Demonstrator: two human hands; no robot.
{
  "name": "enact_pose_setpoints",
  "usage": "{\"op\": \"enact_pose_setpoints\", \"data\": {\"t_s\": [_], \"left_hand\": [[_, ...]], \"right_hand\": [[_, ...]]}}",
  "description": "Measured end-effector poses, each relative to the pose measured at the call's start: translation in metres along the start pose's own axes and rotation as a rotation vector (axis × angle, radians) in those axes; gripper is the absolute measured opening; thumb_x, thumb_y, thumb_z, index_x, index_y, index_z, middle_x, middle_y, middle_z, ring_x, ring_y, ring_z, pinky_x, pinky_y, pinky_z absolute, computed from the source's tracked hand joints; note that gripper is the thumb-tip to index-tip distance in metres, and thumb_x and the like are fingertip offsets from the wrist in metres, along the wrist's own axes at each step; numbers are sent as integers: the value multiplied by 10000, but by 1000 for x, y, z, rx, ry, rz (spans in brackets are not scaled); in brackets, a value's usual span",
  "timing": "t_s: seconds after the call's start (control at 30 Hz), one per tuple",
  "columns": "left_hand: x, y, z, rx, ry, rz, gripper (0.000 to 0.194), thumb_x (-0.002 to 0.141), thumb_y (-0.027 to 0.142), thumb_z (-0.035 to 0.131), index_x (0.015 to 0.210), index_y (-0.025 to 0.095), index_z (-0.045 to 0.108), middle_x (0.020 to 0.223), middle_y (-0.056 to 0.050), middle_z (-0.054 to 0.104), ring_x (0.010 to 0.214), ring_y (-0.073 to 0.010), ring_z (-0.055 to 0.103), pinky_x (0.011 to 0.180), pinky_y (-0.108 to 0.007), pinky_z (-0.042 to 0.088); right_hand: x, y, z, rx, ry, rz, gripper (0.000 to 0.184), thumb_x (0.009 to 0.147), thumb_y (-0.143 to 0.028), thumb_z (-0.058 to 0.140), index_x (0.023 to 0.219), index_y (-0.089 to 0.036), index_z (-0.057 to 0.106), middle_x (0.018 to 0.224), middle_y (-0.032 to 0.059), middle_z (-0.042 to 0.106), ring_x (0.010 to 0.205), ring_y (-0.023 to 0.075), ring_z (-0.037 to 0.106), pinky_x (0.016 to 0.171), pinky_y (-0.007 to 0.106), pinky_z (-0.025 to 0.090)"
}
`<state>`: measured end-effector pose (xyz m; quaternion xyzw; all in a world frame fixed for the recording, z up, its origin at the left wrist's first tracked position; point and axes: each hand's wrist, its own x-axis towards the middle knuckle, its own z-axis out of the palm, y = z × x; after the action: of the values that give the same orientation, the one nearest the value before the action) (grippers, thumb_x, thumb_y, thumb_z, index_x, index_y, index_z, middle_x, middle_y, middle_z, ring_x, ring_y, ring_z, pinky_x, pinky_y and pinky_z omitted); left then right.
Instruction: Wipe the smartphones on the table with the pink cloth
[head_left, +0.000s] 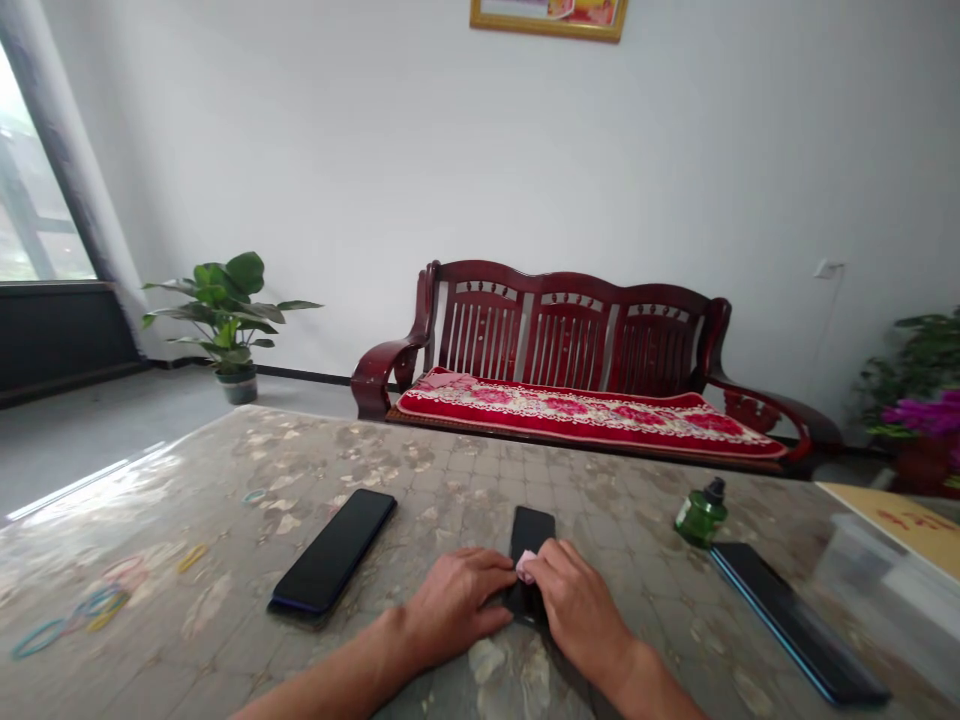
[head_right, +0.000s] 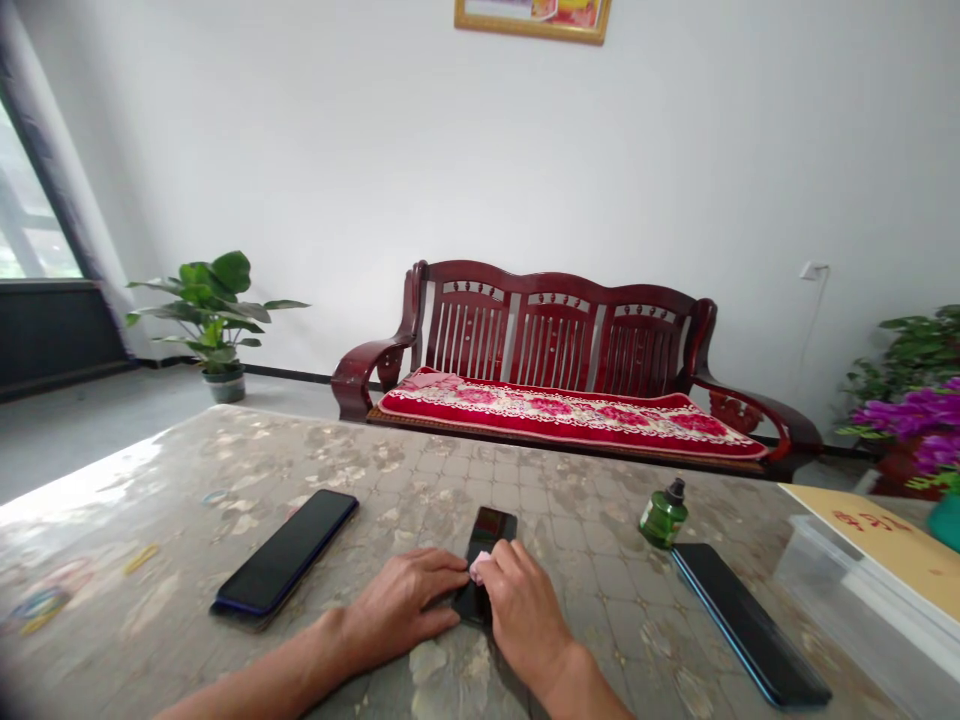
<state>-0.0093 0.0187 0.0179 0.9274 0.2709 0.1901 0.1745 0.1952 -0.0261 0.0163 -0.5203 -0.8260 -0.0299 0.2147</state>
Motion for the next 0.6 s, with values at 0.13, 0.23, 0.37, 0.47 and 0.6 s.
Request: {"op": "enact_pose_setpoints", "data": {"t_s": [0.13,0.23,0.37,0.47,0.6], "left_hand": [[5,-8,-5,-50,2,12,195,946,265,553,1093,269,681,1089,4,698,1031,-177,635,928,-241,452],[14,-19,-9,-2,9,-33,226,970,211,468,1003,248,688,967,-4,704,946,-169,644,866,-237,471],[36,-31,-15,152,-68,70,461,806,24,518,1193,258,612,1158,-22,667,1141,-204,575,1004,-299,431],[58,-34,-16,298,-177,166,731,718,2,609,1377,282,464,1418,-68,502,1343,-270,413,1102,-394,361],[85,-29,-13,378,-284,256,808,726,65,699,1418,356,400,1531,-85,336,1370,-327,369,1053,-450,409]], "right_hand": [[-5,2,3,19,51,-42,194,940,-90,495,960,-233,624,913,17,594,869,179,508,763,272,373],[-5,5,7,8,76,-77,186,941,-96,499,985,-228,623,924,20,599,866,178,505,763,273,373],[-7,5,9,-5,104,-87,186,934,-88,506,976,-228,621,918,16,599,865,181,498,762,273,371],[-8,6,10,-13,108,-101,168,934,-103,516,983,-225,620,926,18,601,867,183,493,765,275,374],[-8,6,10,-11,111,-117,149,940,-124,522,1003,-214,622,940,29,607,899,186,501,800,275,391]]}}
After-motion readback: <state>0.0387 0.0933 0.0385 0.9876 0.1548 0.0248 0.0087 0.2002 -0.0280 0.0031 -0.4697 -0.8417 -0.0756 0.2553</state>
